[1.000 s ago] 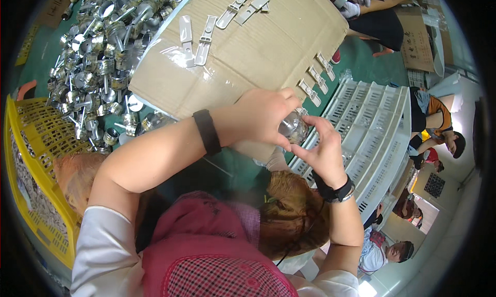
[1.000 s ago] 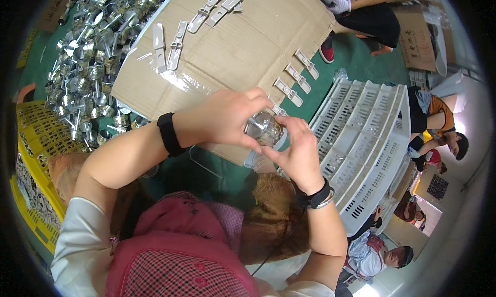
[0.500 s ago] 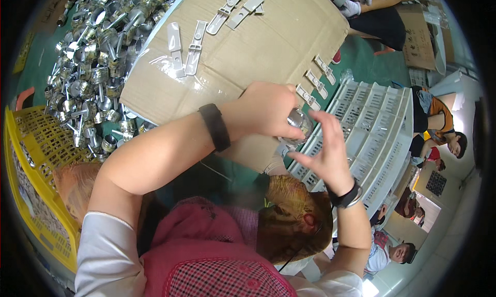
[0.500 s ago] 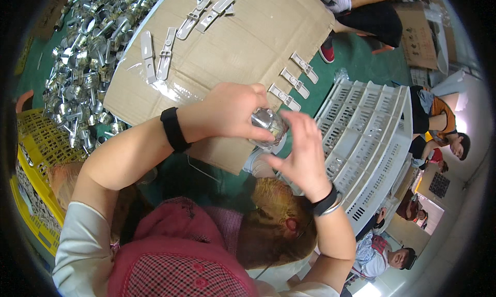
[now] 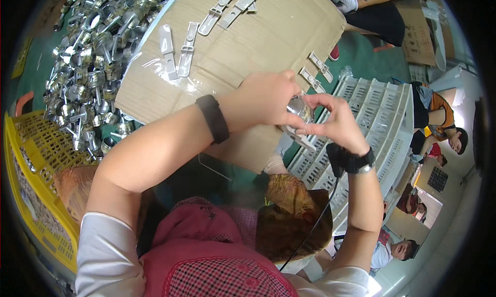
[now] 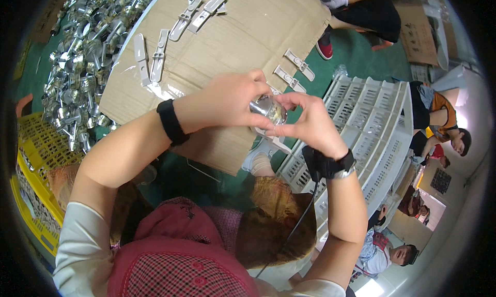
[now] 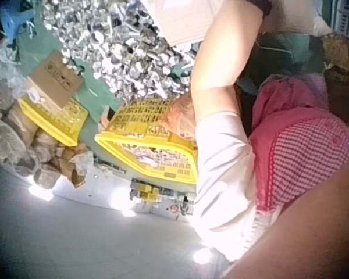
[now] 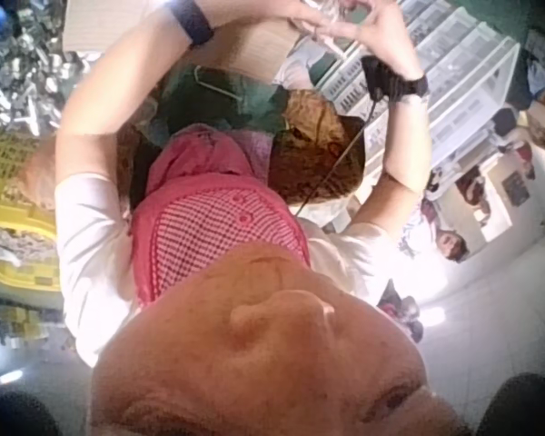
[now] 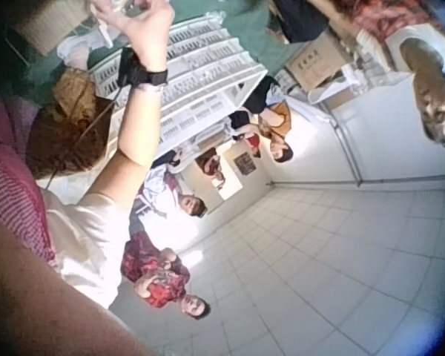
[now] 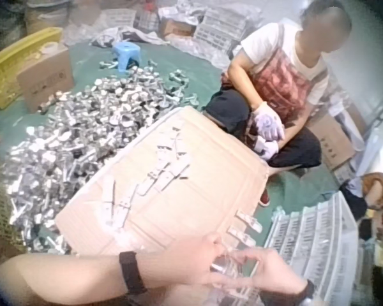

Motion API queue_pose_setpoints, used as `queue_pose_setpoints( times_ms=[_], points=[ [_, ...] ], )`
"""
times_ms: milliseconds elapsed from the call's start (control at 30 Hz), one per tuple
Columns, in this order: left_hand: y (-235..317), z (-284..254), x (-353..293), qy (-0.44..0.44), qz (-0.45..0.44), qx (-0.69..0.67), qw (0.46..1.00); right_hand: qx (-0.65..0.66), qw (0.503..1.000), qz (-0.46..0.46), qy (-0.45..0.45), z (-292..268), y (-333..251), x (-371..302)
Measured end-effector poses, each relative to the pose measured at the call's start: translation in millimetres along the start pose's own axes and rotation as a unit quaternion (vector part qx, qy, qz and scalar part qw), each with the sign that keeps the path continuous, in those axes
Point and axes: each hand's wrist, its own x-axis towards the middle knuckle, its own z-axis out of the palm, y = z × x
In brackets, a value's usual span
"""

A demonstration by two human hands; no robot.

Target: The recorder assembles small metal hinges and mechanical parts in a manufacturing environment.

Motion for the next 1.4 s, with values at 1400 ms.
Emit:
queue_pose_setpoints(
  times_ms=[1400],
  points=[
    [-7,-15,34,0.002,0.01,0.08,0.997,-0.149,0.98,-0.081,0.108,-4,-4,17]
  ],
)
